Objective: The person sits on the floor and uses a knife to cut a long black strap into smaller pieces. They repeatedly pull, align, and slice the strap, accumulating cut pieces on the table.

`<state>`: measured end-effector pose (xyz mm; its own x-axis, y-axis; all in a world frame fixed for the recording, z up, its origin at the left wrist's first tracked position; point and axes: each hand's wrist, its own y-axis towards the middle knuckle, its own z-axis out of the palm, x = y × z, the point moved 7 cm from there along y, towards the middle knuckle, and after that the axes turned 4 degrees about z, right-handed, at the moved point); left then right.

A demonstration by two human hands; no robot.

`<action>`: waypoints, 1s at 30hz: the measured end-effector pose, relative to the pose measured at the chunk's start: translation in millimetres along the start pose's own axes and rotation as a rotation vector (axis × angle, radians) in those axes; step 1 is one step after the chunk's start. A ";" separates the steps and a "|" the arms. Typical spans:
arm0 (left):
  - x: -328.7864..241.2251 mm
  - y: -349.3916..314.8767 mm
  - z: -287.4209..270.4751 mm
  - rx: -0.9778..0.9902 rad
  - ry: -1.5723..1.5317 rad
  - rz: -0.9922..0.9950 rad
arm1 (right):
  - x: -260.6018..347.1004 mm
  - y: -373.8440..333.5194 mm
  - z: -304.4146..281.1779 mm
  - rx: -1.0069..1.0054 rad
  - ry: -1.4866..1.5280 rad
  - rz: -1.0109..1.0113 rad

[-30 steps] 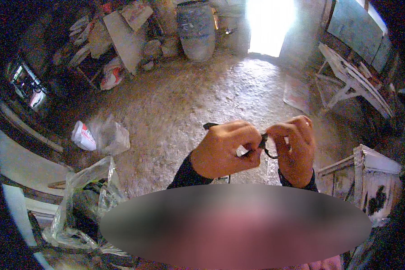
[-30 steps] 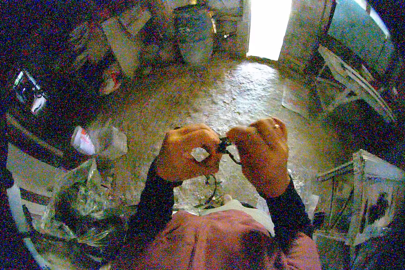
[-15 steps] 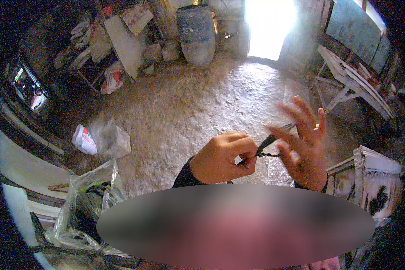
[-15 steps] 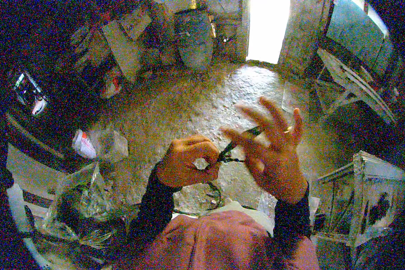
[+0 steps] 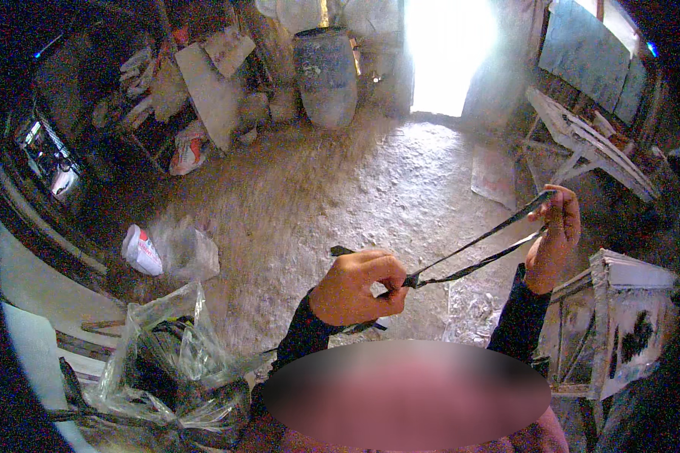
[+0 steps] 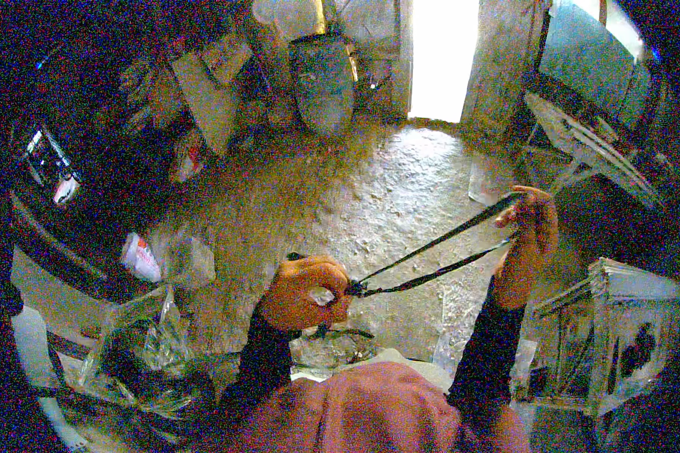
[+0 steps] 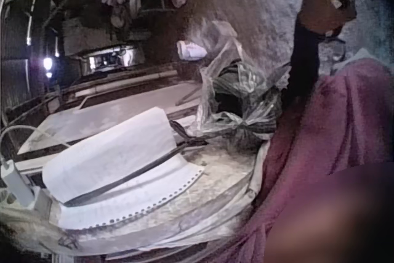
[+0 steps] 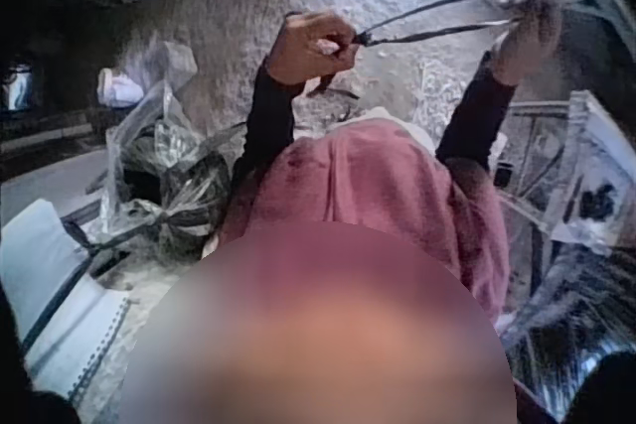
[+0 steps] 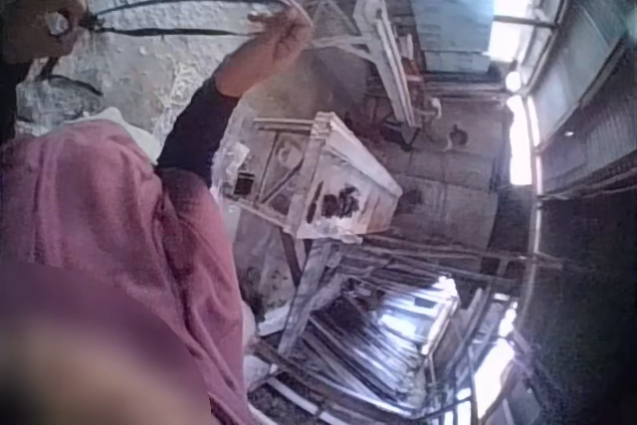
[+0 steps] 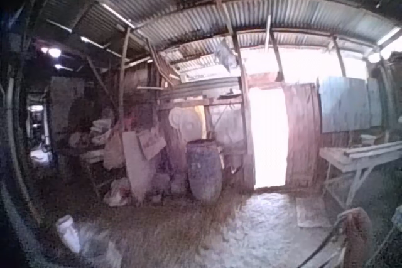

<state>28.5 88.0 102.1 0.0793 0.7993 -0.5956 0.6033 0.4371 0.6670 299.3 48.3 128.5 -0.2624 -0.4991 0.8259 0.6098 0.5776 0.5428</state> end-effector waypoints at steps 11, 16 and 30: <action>4.6 -10.9 19.3 0.183 -0.058 -0.180 | 49.3 -107.8 88.0 0.860 -1.022 -0.541; -4.6 -14.4 21.0 0.215 -0.070 -0.091 | 34.2 -109.3 97.5 1.016 -0.712 -0.468; -5.5 -20.3 11.2 0.123 -0.012 -0.072 | -12.5 -43.2 -8.0 -0.013 0.005 0.095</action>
<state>24.8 70.1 86.8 0.0413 0.7623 -0.6459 0.7006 0.4388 0.5627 282.2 24.4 93.5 -0.1991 -0.4458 0.8727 0.6415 0.6139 0.4600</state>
